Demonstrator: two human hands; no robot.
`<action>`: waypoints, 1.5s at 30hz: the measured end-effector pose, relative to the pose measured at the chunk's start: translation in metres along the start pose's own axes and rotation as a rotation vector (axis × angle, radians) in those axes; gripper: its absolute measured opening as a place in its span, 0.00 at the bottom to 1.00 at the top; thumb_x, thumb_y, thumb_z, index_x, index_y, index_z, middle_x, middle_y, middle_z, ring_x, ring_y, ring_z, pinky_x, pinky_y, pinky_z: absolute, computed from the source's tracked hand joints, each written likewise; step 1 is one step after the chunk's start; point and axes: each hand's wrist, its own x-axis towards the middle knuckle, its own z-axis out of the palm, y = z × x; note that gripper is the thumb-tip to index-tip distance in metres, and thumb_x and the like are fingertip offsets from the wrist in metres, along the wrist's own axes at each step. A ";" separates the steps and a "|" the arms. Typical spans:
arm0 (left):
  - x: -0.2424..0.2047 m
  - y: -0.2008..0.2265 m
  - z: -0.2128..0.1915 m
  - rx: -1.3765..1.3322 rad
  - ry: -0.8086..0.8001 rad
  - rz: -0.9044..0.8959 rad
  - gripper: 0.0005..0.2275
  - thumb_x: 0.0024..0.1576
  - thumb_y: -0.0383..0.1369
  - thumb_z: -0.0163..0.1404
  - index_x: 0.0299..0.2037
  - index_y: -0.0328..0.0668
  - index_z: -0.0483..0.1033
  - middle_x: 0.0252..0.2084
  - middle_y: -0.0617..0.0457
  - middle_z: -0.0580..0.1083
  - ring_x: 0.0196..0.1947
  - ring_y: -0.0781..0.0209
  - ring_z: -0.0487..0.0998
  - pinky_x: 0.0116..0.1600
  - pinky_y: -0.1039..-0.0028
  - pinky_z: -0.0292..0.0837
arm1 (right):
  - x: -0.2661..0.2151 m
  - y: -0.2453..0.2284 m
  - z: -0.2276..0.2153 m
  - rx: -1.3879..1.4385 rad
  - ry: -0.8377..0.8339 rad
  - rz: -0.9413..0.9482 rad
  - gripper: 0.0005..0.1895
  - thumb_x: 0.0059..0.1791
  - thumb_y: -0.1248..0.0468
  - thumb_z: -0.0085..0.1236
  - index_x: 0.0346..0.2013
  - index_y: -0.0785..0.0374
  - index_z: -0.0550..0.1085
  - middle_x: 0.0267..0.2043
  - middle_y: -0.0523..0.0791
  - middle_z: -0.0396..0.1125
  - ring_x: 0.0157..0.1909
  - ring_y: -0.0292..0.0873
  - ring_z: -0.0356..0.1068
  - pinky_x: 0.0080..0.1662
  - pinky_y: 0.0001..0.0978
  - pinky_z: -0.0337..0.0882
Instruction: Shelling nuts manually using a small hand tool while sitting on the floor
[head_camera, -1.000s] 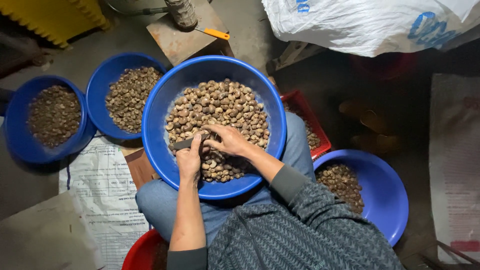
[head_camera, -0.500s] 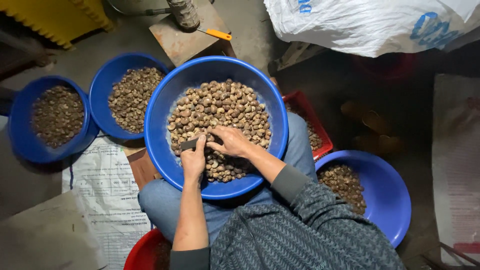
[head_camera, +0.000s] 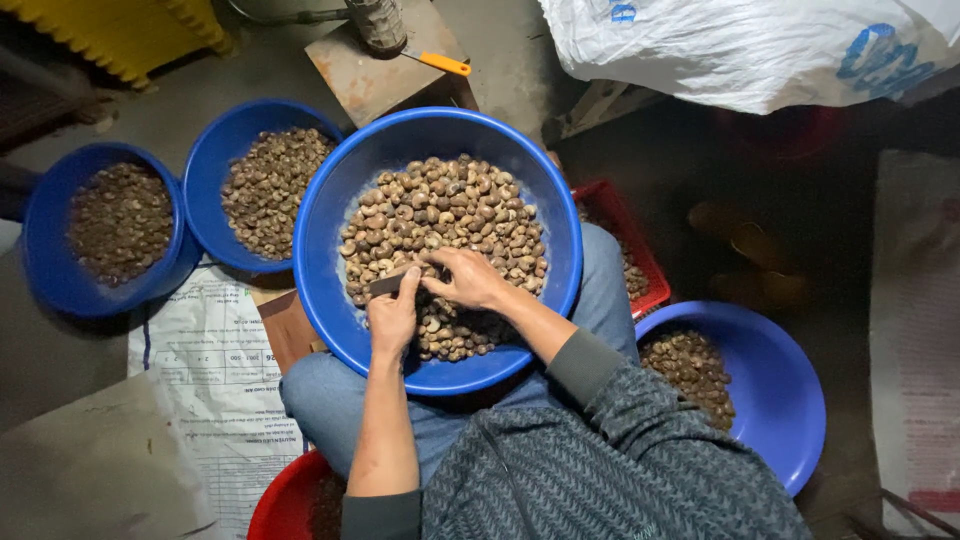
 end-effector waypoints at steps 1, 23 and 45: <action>0.000 0.005 0.001 0.001 0.001 0.000 0.06 0.59 0.34 0.60 0.32 0.43 0.86 0.28 0.51 0.79 0.32 0.65 0.75 0.42 0.70 0.76 | 0.000 0.001 0.001 0.001 0.000 -0.001 0.21 0.49 0.49 0.57 0.50 0.58 0.75 0.42 0.51 0.72 0.48 0.59 0.73 0.47 0.54 0.74; -0.008 0.006 0.001 0.092 -0.015 0.178 0.05 0.59 0.34 0.59 0.34 0.44 0.86 0.29 0.47 0.81 0.34 0.59 0.81 0.47 0.66 0.77 | -0.003 -0.006 0.004 -0.043 0.133 -0.050 0.21 0.46 0.50 0.61 0.48 0.56 0.74 0.43 0.49 0.72 0.47 0.56 0.74 0.45 0.51 0.76; -0.004 -0.009 0.001 -0.029 0.055 0.094 0.08 0.63 0.33 0.54 0.38 0.39 0.85 0.34 0.46 0.82 0.34 0.63 0.81 0.44 0.69 0.78 | -0.047 -0.061 -0.089 0.273 0.239 0.164 0.16 0.54 0.52 0.53 0.55 0.49 0.76 0.44 0.46 0.77 0.50 0.49 0.77 0.52 0.43 0.75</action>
